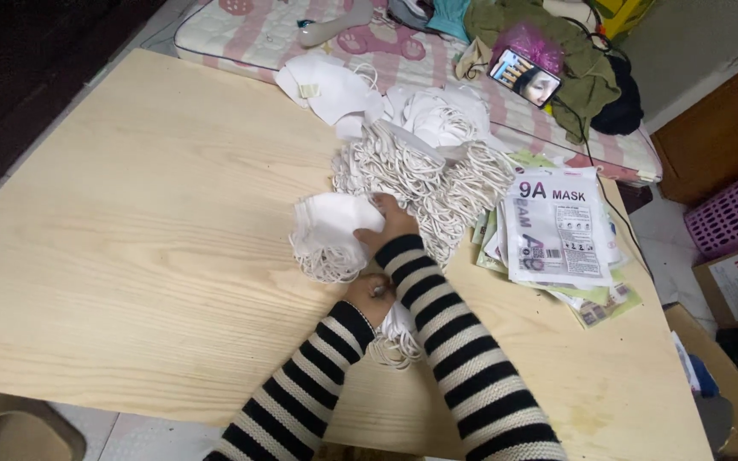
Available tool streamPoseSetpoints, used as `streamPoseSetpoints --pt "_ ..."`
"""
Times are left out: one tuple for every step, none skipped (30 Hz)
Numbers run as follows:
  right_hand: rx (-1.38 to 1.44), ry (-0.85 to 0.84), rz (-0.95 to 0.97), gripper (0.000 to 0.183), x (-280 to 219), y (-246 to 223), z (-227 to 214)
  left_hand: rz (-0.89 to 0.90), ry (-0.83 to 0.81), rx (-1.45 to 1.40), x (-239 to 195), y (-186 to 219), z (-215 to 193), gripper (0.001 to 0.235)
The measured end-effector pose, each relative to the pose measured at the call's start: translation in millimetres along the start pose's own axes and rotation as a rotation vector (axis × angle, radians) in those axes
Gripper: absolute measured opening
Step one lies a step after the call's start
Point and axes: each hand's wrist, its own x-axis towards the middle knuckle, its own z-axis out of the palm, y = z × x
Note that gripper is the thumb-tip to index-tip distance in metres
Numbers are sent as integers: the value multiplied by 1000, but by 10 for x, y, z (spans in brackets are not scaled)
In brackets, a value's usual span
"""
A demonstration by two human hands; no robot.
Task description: Picking up, unfolding, and stacking face masks from a pile onto a wooden table.
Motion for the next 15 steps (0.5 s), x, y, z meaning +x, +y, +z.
streamPoseSetpoints --pt "1 4 -2 78 -69 -79 -38 4 0 1 26 -16 -1 21" --pt "1 15 -38 76 -159 -140 -61 20 20 56 22 -43 6 24" --pt "2 26 -73 75 -247 -203 -82 36 40 110 19 -72 13 28" --pt "2 27 -74 75 -184 -61 27 37 39 111 0 -15 5 28" --pt "18 130 -196 63 -122 78 136 7 33 92 -20 43 -6 27" --pt "36 235 -321 52 -56 208 245 -20 27 76 -34 103 -27 27" --pt "38 238 -322 52 -143 199 144 -17 27 78 1 58 -30 27" --pt "150 316 -321 50 -248 204 57 52 42 118 8 3 -24 26" --pt "262 394 -319 49 -351 207 -29 121 56 158 16 -54 -20 27" --pt "262 395 -320 49 -388 310 -144 123 56 158 8 -56 -31 27" --pt "173 578 -349 45 -427 413 -257 43 0 52 -2 -58 -42 24" --pt "80 757 -374 43 -486 528 -366 -40 -58 -56 -37 -65 -40 25" --pt "78 757 -372 43 -601 709 -511 -42 -59 -58 -21 -18 -65 25" --pt "204 691 -262 43 -716 896 -660 -51 -42 -35 1 31 -84 22" --pt "328 623 -153 44 -833 1083 -813 -61 -25 -11 24 81 -100 21"
